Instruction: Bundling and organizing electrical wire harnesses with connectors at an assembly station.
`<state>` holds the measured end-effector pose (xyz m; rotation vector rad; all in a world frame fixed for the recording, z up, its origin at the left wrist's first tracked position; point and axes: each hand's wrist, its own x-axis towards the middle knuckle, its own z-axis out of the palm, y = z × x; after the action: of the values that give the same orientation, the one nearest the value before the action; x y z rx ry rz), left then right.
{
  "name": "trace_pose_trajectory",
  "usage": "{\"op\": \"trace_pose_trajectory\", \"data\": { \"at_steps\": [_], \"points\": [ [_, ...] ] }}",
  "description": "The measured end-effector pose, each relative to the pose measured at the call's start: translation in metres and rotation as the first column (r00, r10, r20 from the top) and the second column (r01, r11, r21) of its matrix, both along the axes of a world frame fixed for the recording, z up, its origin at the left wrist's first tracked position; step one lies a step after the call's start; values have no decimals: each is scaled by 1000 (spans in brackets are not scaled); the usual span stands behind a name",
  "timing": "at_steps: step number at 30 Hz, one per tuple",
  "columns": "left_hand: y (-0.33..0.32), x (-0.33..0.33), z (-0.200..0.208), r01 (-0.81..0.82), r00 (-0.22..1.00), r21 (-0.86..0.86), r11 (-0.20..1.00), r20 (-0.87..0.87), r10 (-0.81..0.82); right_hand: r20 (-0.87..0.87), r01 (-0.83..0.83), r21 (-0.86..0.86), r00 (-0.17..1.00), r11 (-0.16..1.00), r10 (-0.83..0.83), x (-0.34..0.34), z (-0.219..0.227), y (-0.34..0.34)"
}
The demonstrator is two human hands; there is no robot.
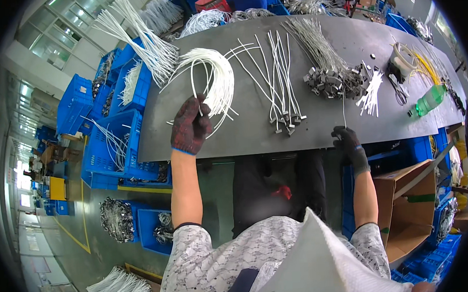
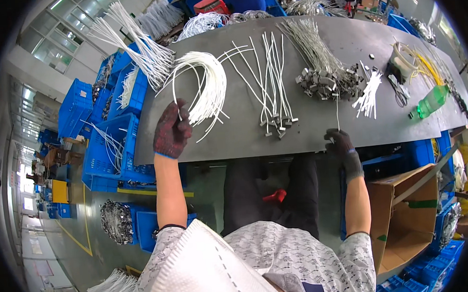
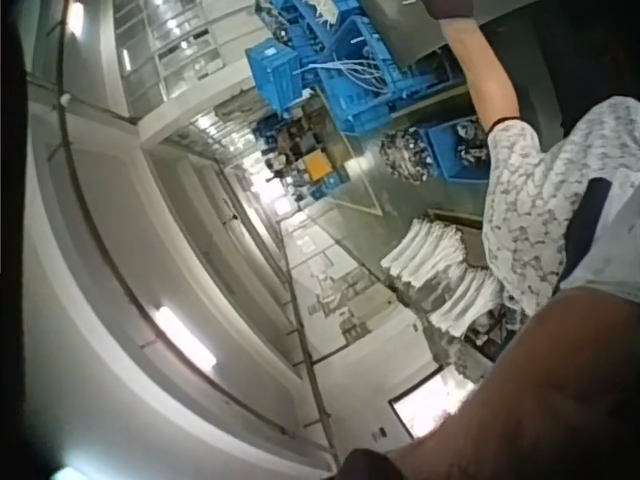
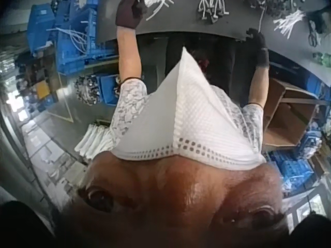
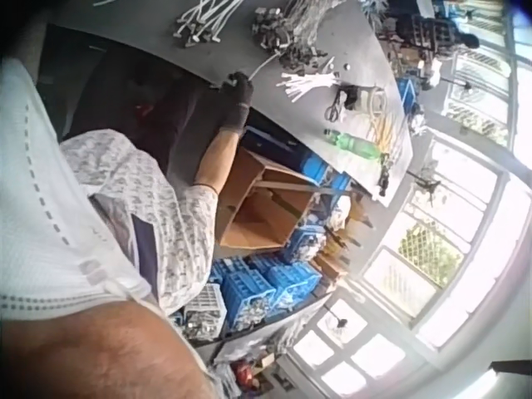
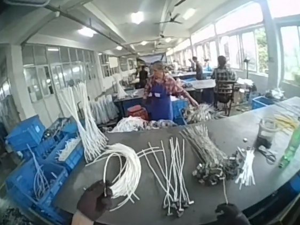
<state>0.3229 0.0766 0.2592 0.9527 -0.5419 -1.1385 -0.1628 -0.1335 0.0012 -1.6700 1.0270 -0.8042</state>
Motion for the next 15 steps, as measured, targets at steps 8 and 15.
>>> {"op": "trace_pose_trajectory", "data": {
  "at_steps": [8,15],
  "points": [
    [-37,-34,-24,156,984,-104,982,-74,-164,-955,-633,-265,273,727,-111,-184,-165,201],
    [-88,-101,-89,207,976,-18,978,-66,-208,-699,-53,-308,689,950,-189,-230,-175,390]
  ]
}}
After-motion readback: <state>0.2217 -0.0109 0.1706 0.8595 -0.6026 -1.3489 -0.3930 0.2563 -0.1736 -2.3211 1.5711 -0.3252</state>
